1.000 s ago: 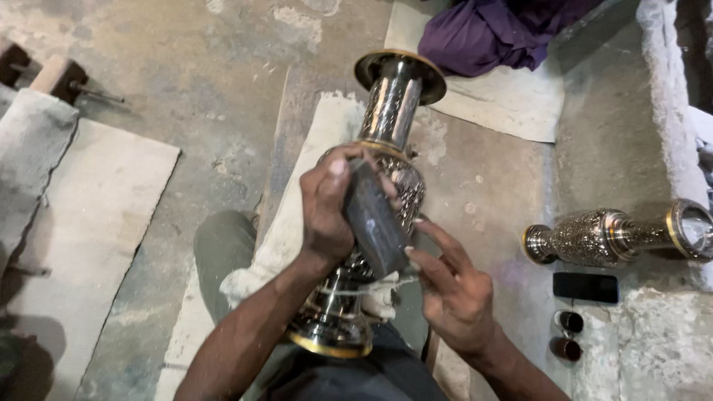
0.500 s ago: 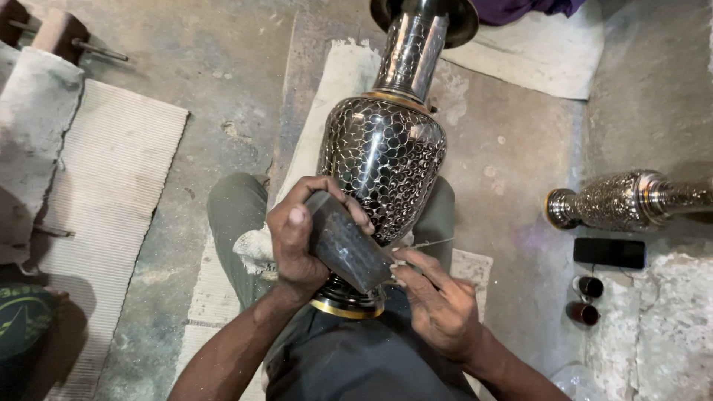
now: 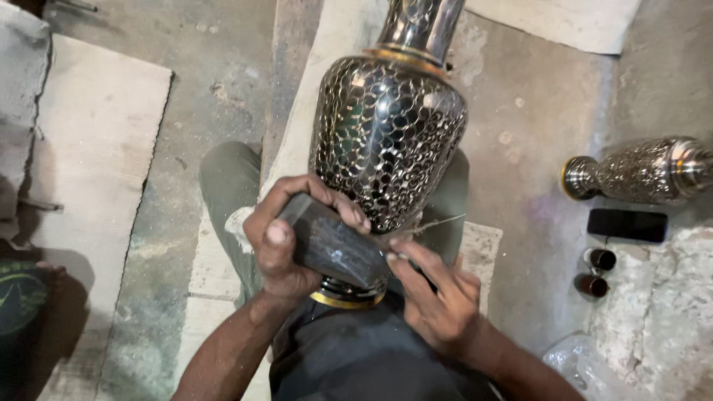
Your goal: The person sits on the floor holding a chisel against the engraved surface of a metal vase and strikes it with a wooden mallet to work the decorative pattern. They then rub the vase body with a stone block before resuming chisel-and-mallet work on the pattern.
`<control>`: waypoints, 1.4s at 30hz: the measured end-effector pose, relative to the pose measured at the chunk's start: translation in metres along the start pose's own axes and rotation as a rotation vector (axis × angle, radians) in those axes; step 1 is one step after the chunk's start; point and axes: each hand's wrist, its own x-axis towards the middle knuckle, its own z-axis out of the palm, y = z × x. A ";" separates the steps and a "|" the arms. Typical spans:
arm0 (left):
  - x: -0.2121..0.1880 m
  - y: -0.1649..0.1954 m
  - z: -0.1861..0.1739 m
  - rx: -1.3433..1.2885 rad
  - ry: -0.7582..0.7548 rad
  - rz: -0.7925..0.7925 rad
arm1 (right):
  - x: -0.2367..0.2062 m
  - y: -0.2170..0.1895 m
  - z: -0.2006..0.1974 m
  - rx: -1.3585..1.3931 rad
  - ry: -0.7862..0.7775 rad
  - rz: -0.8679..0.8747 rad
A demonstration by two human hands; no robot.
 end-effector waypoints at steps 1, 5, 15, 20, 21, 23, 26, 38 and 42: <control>0.000 0.000 0.000 0.023 -0.004 -0.005 | 0.001 0.000 0.000 0.012 -0.014 -0.022; 0.002 -0.002 0.000 -0.002 -0.004 -0.022 | 0.001 -0.001 -0.002 0.030 -0.048 -0.013; 0.002 0.001 0.004 0.023 -0.007 -0.032 | 0.002 0.001 -0.001 0.046 -0.055 -0.024; 0.005 0.003 0.006 0.042 0.016 0.004 | -0.004 0.004 0.001 0.014 -0.014 -0.069; 0.004 0.005 0.005 0.016 0.012 -0.017 | -0.005 0.005 0.001 0.046 -0.051 -0.098; 0.004 0.005 0.006 0.006 0.016 -0.017 | -0.008 0.006 0.001 0.059 -0.067 -0.053; 0.005 0.003 0.008 0.024 0.022 0.034 | -0.007 0.008 0.002 -0.008 -0.011 0.004; 0.006 -0.001 0.005 0.088 0.003 0.076 | -0.001 0.011 0.006 0.008 0.033 -0.107; 0.007 -0.002 0.006 0.073 0.014 0.073 | -0.002 0.011 0.009 0.048 0.011 -0.123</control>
